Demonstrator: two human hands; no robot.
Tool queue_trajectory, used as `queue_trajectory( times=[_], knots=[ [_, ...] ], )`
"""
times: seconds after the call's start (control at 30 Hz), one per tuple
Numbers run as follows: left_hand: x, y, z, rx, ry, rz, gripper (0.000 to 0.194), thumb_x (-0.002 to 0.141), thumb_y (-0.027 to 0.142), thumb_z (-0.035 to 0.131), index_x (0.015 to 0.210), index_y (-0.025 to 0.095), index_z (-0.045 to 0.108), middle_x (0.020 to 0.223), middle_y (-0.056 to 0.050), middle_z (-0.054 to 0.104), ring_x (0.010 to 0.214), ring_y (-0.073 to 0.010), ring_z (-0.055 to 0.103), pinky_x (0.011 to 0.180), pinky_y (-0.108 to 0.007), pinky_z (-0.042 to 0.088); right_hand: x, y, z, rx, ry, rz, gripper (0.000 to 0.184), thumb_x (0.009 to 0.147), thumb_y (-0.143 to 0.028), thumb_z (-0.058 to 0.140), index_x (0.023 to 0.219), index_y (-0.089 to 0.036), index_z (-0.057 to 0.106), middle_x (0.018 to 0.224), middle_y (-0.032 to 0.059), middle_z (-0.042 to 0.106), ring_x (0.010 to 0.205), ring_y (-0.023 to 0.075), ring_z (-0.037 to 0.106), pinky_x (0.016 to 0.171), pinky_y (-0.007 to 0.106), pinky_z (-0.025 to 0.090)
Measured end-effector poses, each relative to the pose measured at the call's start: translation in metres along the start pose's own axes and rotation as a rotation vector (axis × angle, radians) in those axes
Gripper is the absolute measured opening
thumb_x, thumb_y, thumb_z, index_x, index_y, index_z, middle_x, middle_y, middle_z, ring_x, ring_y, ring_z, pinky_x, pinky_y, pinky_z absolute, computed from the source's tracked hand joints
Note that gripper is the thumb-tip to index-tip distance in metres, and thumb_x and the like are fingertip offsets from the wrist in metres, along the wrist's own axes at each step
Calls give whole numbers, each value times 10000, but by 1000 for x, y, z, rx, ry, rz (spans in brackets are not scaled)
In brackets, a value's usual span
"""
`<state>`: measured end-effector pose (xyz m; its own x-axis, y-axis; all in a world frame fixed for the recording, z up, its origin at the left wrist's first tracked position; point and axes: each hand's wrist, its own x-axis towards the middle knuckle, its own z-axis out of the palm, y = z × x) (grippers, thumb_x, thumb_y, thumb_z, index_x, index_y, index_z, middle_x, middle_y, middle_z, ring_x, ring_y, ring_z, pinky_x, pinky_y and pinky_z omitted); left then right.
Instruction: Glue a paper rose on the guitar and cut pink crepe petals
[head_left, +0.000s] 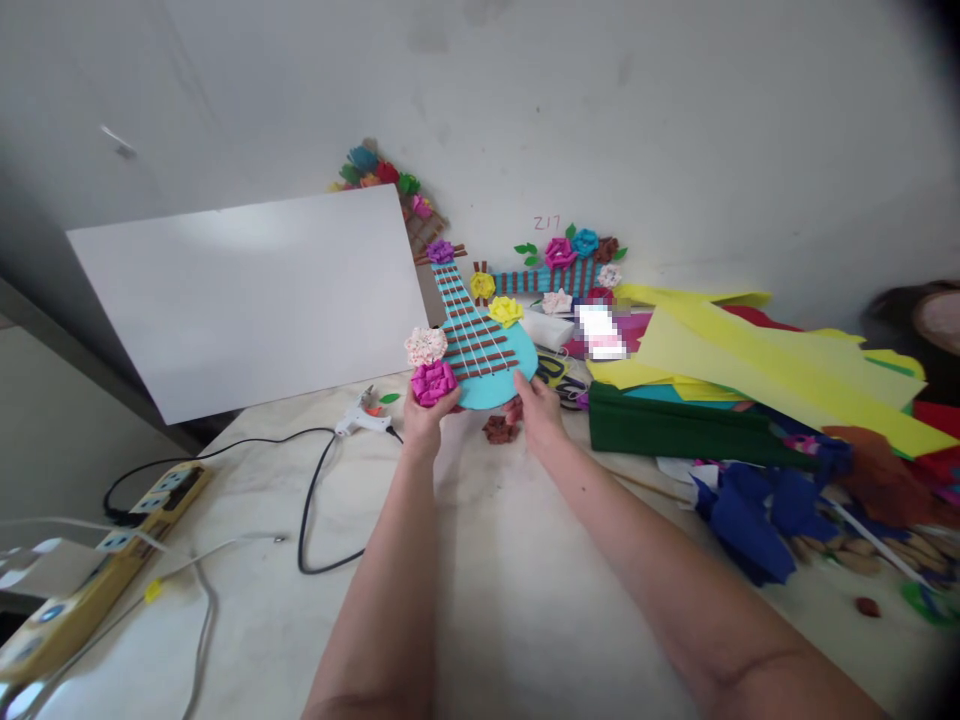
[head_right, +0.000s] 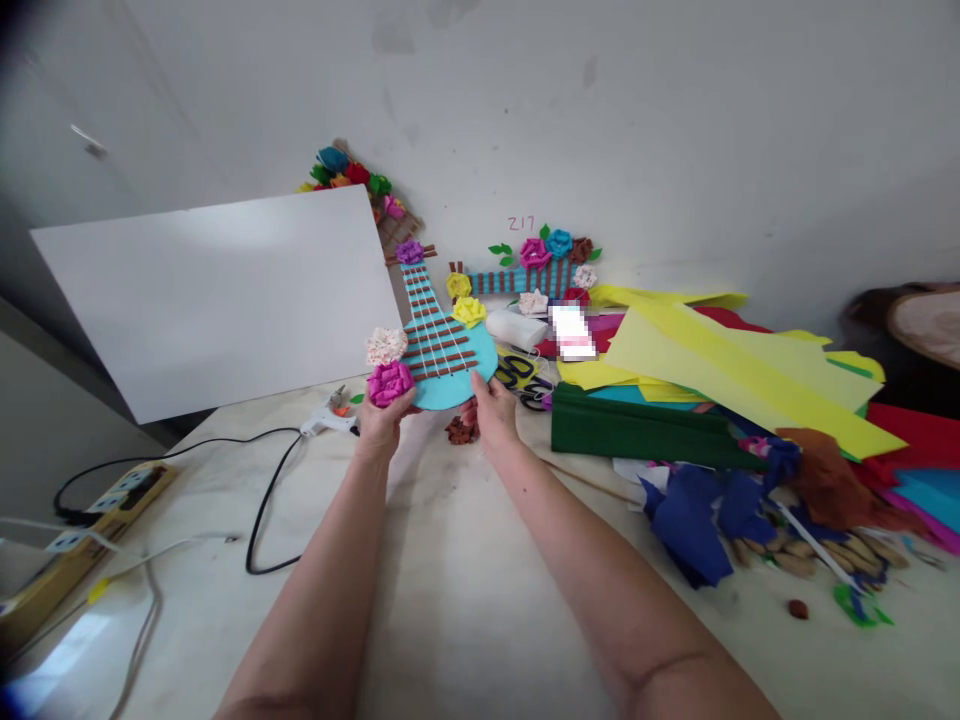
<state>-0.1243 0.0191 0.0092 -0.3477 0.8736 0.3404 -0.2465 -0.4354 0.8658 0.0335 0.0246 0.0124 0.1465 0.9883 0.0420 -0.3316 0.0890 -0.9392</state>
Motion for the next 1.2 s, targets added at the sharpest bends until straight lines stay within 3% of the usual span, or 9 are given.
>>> queue_trajectory(
  times=[0.23,0.5,0.6,0.73,0.87,0.97,1.1,1.2],
  knots=[
    [-2,-6,2,28,-29,-119,536,487,294,804,948,151,571,694,11,593,483,-116,561,485,-289,523,2,1,-2,-20,31,-22,349,702,-542,583,722,-199,521,414,-42,517,313,98,449,331,223,358],
    [-5,-7,6,-47,-54,-118,441,501,301,798,857,157,581,637,35,540,490,-102,543,463,-257,522,-1,0,2,-53,-2,-54,375,704,-553,572,772,-185,545,427,-45,520,314,91,453,334,211,363],
    [-3,-7,2,-52,-57,-131,426,511,308,792,844,155,576,643,34,549,452,-102,549,465,-268,524,3,-4,-4,-118,-97,-53,377,714,-559,562,778,-188,549,465,-32,552,325,90,457,344,212,357],
    [2,-8,-7,-93,14,-115,402,519,324,783,810,149,567,609,47,541,398,-107,549,452,-274,513,15,-13,-21,-469,-356,-84,380,691,-539,608,839,-189,626,528,-11,588,372,95,465,376,219,340],
    [5,-10,-14,-104,30,-94,387,538,342,770,797,143,563,589,51,535,397,-113,554,429,-262,498,21,-16,-33,-1101,-310,-274,406,582,-505,712,858,-208,689,778,63,660,707,203,605,556,264,408],
    [5,-12,-15,-105,22,-95,387,539,333,771,803,141,562,598,47,544,401,-110,552,433,-262,502,15,-15,-30,-1403,-369,-282,353,600,-489,696,807,-202,696,996,110,635,848,255,598,621,289,401],
    [5,-13,-16,-81,26,-118,378,534,311,780,807,152,572,597,46,550,400,-106,544,440,-265,507,7,-12,-23,-1457,-442,-220,243,609,-412,695,708,-193,655,924,93,641,770,221,594,568,268,365],
    [4,-14,-18,-59,30,-125,384,535,319,780,816,151,580,591,41,548,414,-110,550,451,-270,510,10,-9,-24,-1300,-432,-196,236,528,-331,747,678,-207,614,721,23,639,663,174,569,519,241,335]
  ],
)
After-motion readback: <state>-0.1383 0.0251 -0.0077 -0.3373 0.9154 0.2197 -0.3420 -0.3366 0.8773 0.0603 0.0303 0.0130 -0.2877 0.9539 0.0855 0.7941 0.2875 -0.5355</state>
